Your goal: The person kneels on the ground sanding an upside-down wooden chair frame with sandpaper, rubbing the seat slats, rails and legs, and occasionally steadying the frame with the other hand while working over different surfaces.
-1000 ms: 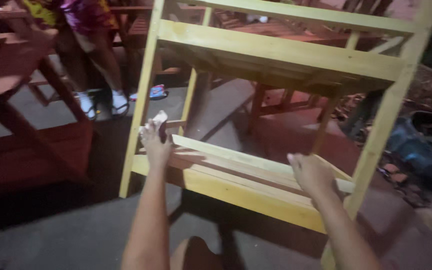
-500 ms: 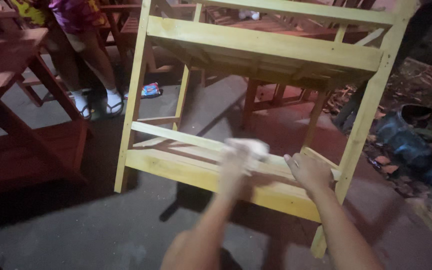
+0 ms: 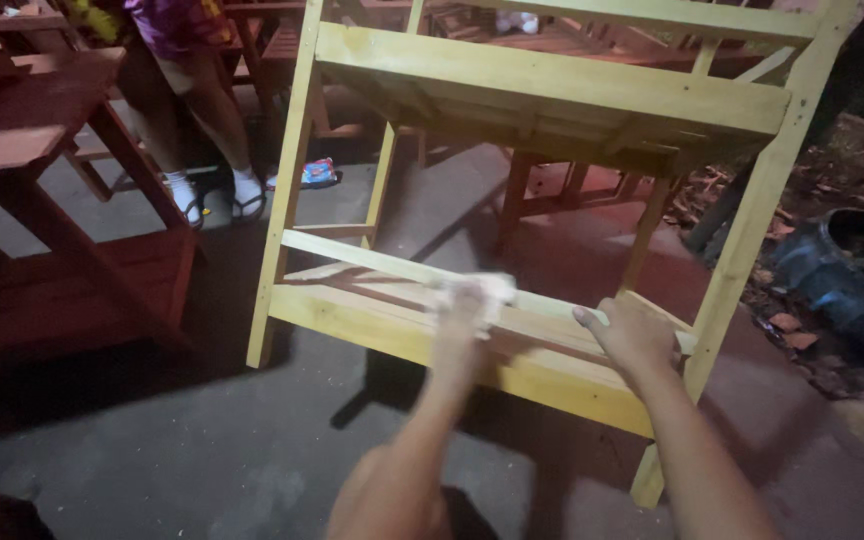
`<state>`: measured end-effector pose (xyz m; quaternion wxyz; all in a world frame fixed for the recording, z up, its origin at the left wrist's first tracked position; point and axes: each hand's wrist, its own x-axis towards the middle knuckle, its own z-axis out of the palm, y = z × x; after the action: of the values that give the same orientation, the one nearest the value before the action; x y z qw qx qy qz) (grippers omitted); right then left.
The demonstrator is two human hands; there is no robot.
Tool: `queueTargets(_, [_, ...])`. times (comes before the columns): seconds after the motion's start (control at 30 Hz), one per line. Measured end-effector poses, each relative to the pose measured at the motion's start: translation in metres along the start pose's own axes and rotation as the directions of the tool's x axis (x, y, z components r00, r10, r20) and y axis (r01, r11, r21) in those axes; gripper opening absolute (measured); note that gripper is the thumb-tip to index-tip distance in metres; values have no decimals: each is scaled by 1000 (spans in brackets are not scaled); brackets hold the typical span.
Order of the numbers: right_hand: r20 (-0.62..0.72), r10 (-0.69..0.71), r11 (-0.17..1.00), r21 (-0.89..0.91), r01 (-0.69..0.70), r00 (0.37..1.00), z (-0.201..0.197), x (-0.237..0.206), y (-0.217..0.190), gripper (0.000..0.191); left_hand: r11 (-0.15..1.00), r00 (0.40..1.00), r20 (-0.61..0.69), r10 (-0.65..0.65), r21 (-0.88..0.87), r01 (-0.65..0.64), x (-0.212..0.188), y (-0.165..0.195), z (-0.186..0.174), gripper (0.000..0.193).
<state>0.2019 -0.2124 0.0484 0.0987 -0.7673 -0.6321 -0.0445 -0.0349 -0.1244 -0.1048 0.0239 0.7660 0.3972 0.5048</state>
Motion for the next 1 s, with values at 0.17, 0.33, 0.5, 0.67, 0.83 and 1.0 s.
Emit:
queueTargets(0.17, [43, 56, 998, 5, -57, 997, 1, 4, 1, 56, 931, 925, -238, -296, 145, 335, 27, -63, -33, 55])
queueTargets(0.33, [97, 97, 995, -44, -93, 991, 7, 8, 1, 59, 990, 987, -131, -96, 94, 108, 8, 6, 37, 73])
queueTargets(0.5, [58, 44, 999, 2, -44, 997, 7, 3, 1, 57, 974, 996, -42, -80, 208, 87, 17, -61, -39, 64])
queueTargets(0.67, [51, 78, 997, -30, -76, 996, 2, 2, -4, 55, 844, 836, -120, -536, -108, 525, 40, -54, -25, 56])
queueTargets(0.83, [41, 42, 998, -38, -41, 998, -3, 1, -5, 57, 982, 1000, 2, 3, 190, -3, 0, 24, 44, 81])
queueTargets(1.0, [42, 30, 1000, -6, -30, 999, -5, -1, -4, 54, 979, 966, -170, -196, 22, 202, 28, -47, -61, 78])
